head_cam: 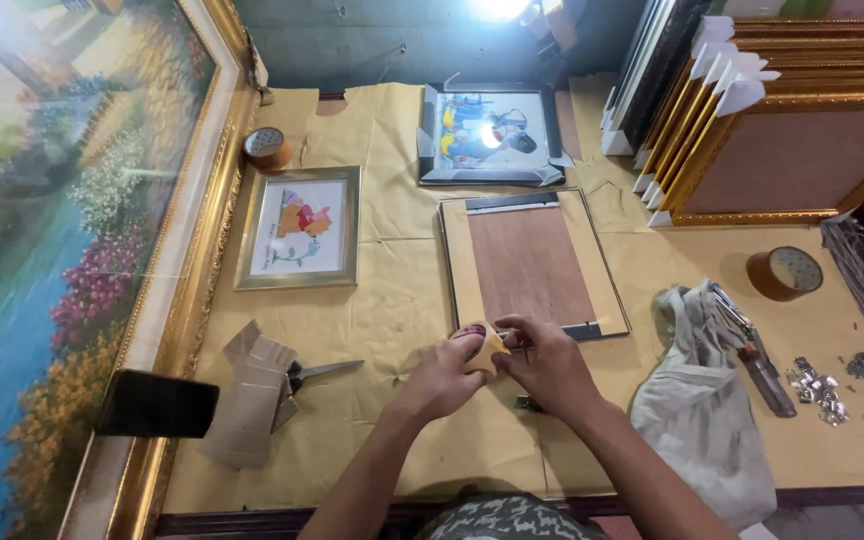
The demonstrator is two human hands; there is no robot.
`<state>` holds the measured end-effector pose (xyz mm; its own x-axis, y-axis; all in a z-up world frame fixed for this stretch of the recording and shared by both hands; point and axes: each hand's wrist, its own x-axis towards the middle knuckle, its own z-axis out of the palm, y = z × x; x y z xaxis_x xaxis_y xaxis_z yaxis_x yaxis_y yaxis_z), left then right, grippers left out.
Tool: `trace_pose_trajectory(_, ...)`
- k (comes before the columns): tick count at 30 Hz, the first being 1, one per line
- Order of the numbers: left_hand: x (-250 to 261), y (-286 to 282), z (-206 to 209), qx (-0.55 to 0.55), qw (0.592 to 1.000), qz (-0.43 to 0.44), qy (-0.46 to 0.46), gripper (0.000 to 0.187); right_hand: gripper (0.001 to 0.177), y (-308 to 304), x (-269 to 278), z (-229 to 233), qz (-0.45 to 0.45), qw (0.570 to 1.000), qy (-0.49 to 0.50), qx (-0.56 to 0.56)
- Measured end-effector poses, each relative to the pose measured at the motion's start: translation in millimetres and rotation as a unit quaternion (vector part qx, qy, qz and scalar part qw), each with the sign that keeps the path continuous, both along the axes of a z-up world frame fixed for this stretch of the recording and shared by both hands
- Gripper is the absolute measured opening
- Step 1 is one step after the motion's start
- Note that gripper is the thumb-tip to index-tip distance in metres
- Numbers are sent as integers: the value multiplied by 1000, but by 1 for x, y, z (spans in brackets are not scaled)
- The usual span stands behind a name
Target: Assembling a picture frame by securing the backing with adhesive tape and trimming the edges.
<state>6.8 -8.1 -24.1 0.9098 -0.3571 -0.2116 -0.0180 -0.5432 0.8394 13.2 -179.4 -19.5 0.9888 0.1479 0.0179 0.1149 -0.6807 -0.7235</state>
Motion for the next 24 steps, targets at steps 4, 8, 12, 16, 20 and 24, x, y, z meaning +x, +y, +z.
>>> trace_pose_trajectory(4,-1,-4,32,18,1000,2,23,32,36,-4,0,23,-38,995,86,21)
trace_pose_trajectory(8,8,5,65,53,995,34,80,35,42,-19,10,43,-79,966,182,166)
trace_pose_trajectory(12,22,21,67,60,991,71,97,36,49,-56,28,24,-128,942,167,261)
trace_pose_trajectory(16,38,30,52,155,984,53,74,43,48,-88,39,5,-152,941,144,265)
trace_pose_trajectory(20,50,26,36,291,954,17,71,62,44,-106,47,-18,-163,956,136,202)
trace_pose_trajectory(24,65,14,17,344,934,-4,94,71,44,-119,52,-34,-173,956,159,174)
